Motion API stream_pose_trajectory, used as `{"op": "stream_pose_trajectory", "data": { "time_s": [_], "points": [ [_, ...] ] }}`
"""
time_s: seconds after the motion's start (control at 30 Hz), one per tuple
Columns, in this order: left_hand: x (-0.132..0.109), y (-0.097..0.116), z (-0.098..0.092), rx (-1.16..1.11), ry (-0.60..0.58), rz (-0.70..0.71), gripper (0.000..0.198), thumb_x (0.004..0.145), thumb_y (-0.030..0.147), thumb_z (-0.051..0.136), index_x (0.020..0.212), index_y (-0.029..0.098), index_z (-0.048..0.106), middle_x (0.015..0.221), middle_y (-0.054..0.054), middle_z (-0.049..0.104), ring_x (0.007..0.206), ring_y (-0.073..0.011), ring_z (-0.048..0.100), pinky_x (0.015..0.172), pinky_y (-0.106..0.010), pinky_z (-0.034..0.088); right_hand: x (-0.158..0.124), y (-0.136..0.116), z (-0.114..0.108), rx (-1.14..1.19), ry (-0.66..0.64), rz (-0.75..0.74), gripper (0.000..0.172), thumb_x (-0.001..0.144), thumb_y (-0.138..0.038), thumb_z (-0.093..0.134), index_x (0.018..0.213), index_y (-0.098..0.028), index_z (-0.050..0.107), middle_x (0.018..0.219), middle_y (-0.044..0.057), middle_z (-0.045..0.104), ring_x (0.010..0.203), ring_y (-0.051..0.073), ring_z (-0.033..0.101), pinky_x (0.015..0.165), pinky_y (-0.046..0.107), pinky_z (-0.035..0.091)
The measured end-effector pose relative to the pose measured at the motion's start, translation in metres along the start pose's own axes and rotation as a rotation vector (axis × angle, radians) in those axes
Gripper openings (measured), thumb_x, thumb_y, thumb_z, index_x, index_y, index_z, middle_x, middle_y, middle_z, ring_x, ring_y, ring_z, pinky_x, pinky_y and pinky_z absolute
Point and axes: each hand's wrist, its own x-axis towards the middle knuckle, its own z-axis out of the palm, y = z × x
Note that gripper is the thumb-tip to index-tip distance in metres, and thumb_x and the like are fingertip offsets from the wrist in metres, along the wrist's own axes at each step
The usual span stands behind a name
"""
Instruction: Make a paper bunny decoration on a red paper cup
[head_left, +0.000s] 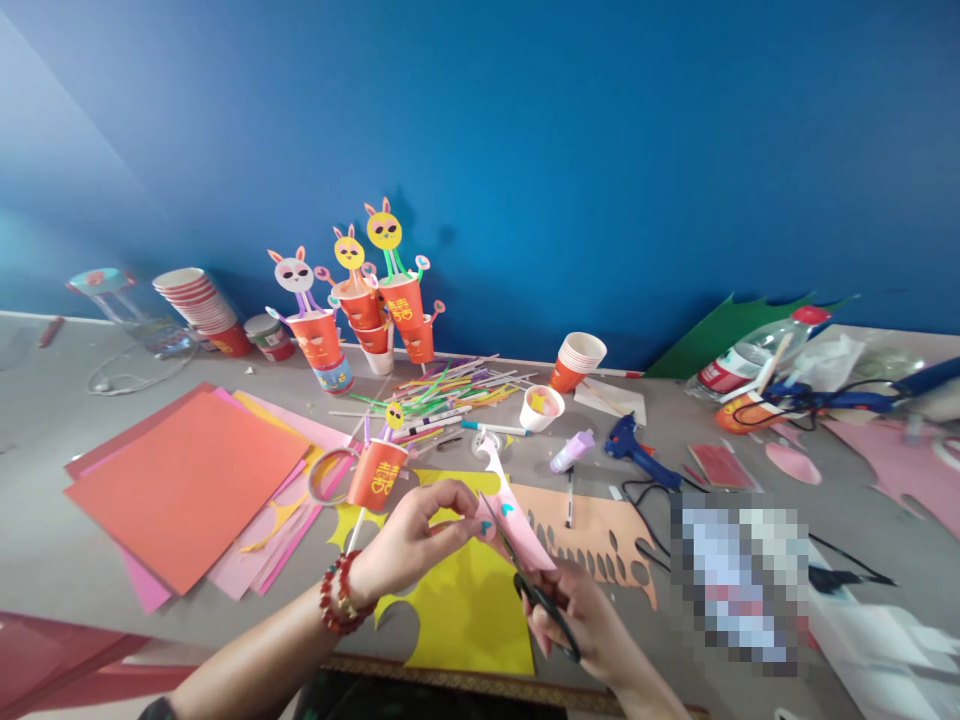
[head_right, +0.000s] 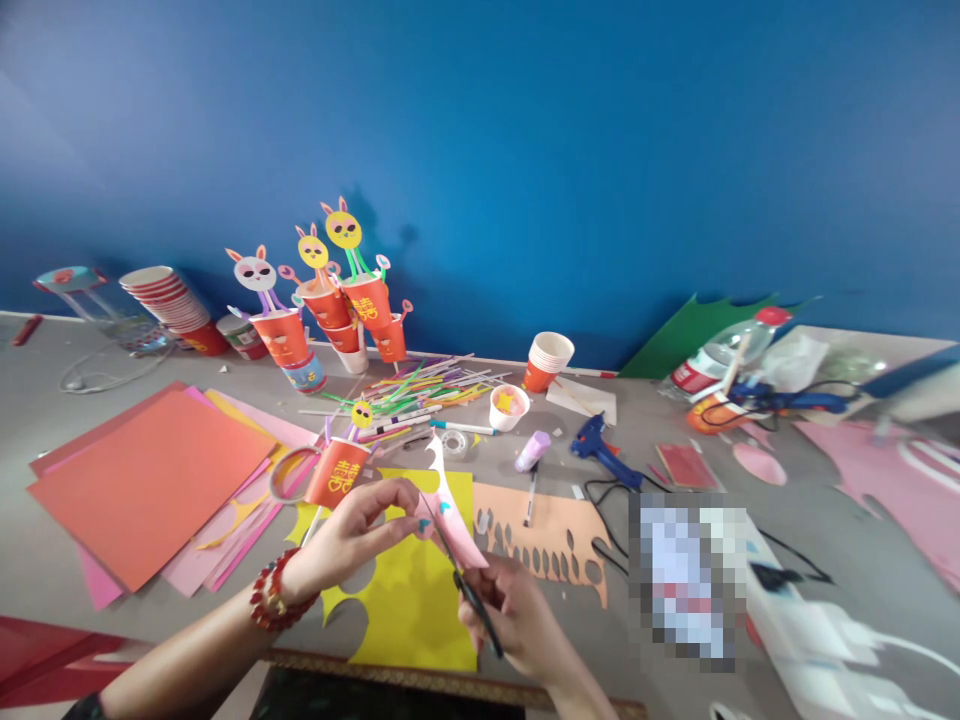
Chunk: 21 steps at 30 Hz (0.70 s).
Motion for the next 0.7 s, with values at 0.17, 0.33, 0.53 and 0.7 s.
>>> {"op": "stream_pose_trajectory", "data": {
  "time_s": [0.17,0.33,0.53,0.7],
  "points": [
    [0.0008,0.0012,0.0001,-0.083,-0.039,-0.024,0.014,0.094,0.025,0.058,0.083,0.016,0.058,0.090,-0.006,0.067,0.088,-0.0178,0.062,0.081,-0.028,0.047,-0.0002,-0.0083,0.0015,-0.006,-0.005,0.008,0.068,0.054,-0.081,0.074,0.066,-0.020,0.046,0.052,-0.006,0.047,0.038,0.007,0.043,0.041,0.022,0.040],
    [0.0006,0.0006,0.0006,-0.120,-0.040,-0.032,0.011,0.093,0.021,0.057,0.083,0.016,0.057,0.091,-0.005,0.066,0.091,-0.0171,0.063,0.082,-0.027,0.048,-0.0003,-0.0094,0.0013,-0.006,-0.010,0.004,0.067,0.055,-0.079,0.075,0.065,-0.020,0.046,0.052,-0.006,0.048,0.038,0.007,0.043,0.040,0.022,0.039],
    [0.0018,0.0033,0.0004,-0.104,-0.040,-0.023,0.013,0.093,0.018,0.057,0.081,0.017,0.057,0.089,-0.005,0.068,0.089,-0.0159,0.064,0.081,-0.025,0.049,0.0004,-0.0017,-0.0016,-0.019,-0.013,-0.011,0.059,0.064,-0.072,0.074,0.066,-0.020,0.047,0.054,-0.005,0.048,0.039,0.007,0.044,0.040,0.022,0.040],
    [0.0022,0.0052,0.0013,-0.115,-0.033,-0.020,0.014,0.094,0.021,0.057,0.080,0.016,0.058,0.088,-0.006,0.068,0.088,-0.0165,0.065,0.081,-0.026,0.050,0.0004,-0.0011,-0.0016,-0.025,-0.010,-0.022,0.056,0.067,-0.071,0.072,0.073,-0.018,0.055,0.054,-0.005,0.048,0.038,0.008,0.044,0.041,0.022,0.041]
  ]
}}
